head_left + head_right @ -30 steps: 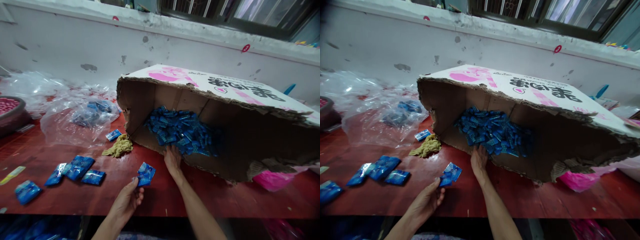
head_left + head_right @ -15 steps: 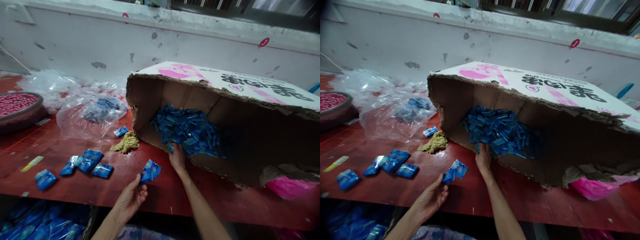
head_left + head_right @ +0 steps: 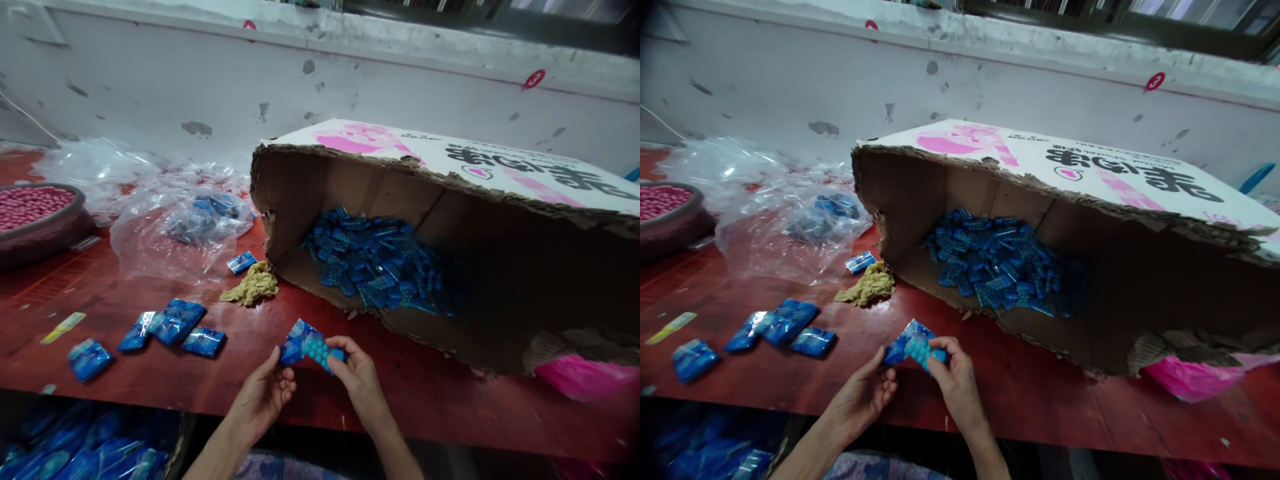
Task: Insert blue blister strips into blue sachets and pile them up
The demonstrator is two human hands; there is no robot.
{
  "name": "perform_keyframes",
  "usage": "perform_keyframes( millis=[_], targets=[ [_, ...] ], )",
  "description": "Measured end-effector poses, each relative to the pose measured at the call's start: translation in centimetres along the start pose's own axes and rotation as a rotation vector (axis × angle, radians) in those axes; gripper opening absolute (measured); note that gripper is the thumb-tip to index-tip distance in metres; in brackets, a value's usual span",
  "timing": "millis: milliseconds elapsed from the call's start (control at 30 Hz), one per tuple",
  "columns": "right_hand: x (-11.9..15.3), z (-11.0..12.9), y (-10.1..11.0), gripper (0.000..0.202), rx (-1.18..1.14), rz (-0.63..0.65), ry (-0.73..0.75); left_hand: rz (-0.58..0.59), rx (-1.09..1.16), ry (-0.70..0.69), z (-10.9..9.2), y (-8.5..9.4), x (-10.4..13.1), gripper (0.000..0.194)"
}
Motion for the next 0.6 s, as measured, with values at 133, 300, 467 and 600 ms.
perform_keyframes(
  millis=[133, 300, 467, 600],
  targets=[
    [0.0, 0.1, 0.0, 0.017, 0.118, 0.029, 0.08, 0.004, -0.031, -0.052, -0.1, 0.1, 0.0, 0.014],
    [0.6, 0.8, -0.2, 0.016, 0.269, 0.085, 0.214, 0.008, -0.077, -0.108, -0.1, 0.4, 0.0, 0.01],
    [0.9, 1.5, -0.5, 0.016, 0.283, 0.1, 0.215, 0.037, -0.111, -0.172, -0.1, 0.6, -0.1, 0.011],
    [0.6, 1.1, -0.5, 0.013, 0.244, 0.081, 0.177, 0.074, -0.135, -0.223, -0.3, 0.7, -0.1, 0.015]
  ],
)
Point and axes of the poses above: each hand's wrist, its own x-axis away from the middle knuckle, its own y-axis out of the back of the hand, z = x × y, the point moved 1 cm from there along -x, towards the middle knuckle, and after that the axes turned 6 degrees about -x, right-handed, at the moved point
